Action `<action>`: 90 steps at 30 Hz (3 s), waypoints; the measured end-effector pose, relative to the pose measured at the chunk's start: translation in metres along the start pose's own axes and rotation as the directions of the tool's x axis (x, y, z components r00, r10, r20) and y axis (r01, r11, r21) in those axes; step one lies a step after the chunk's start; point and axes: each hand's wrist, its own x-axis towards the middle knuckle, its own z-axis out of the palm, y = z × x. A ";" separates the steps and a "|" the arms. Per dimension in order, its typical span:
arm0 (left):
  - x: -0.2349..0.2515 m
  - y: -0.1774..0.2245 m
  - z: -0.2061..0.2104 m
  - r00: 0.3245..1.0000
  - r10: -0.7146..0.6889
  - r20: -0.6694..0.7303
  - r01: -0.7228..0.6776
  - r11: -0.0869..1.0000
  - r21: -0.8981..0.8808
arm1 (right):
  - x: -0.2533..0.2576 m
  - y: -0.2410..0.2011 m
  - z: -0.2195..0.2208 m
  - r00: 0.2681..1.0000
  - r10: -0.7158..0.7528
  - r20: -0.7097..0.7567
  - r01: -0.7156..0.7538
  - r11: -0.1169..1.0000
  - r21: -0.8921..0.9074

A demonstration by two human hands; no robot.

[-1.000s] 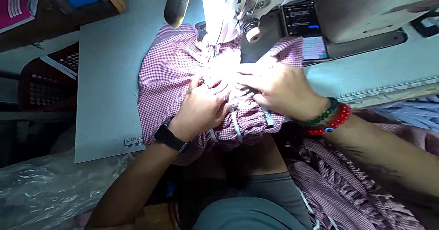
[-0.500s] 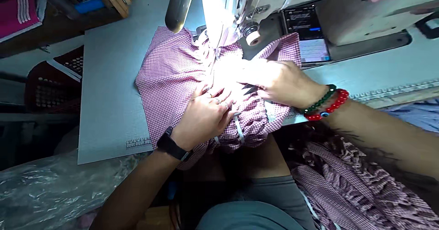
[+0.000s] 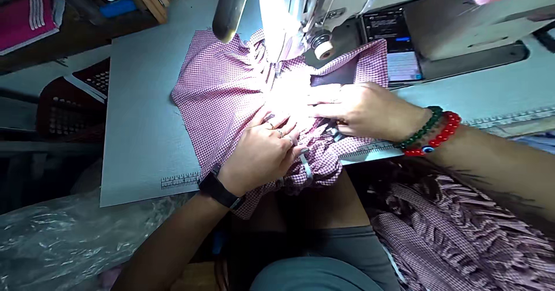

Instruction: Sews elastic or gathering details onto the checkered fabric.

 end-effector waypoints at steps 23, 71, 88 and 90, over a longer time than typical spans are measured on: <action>-0.002 0.000 -0.001 1.000 0.012 0.009 -0.011 0.999 -0.046 | 0.000 0.004 -0.007 0.999 -0.022 0.039 0.020 0.999 0.043; -0.003 0.006 -0.002 1.000 0.025 0.004 -0.025 1.000 -0.002 | -0.004 -0.002 -0.007 0.998 -0.056 0.020 0.056 0.998 0.015; -0.003 0.003 0.000 1.000 0.019 0.010 -0.019 1.000 -0.017 | 0.000 0.003 -0.004 0.998 -0.066 0.013 0.065 0.997 0.038; -0.002 0.002 -0.001 1.000 0.016 0.016 -0.016 1.000 -0.021 | 0.001 0.004 -0.004 0.998 -0.062 0.002 0.061 0.997 0.036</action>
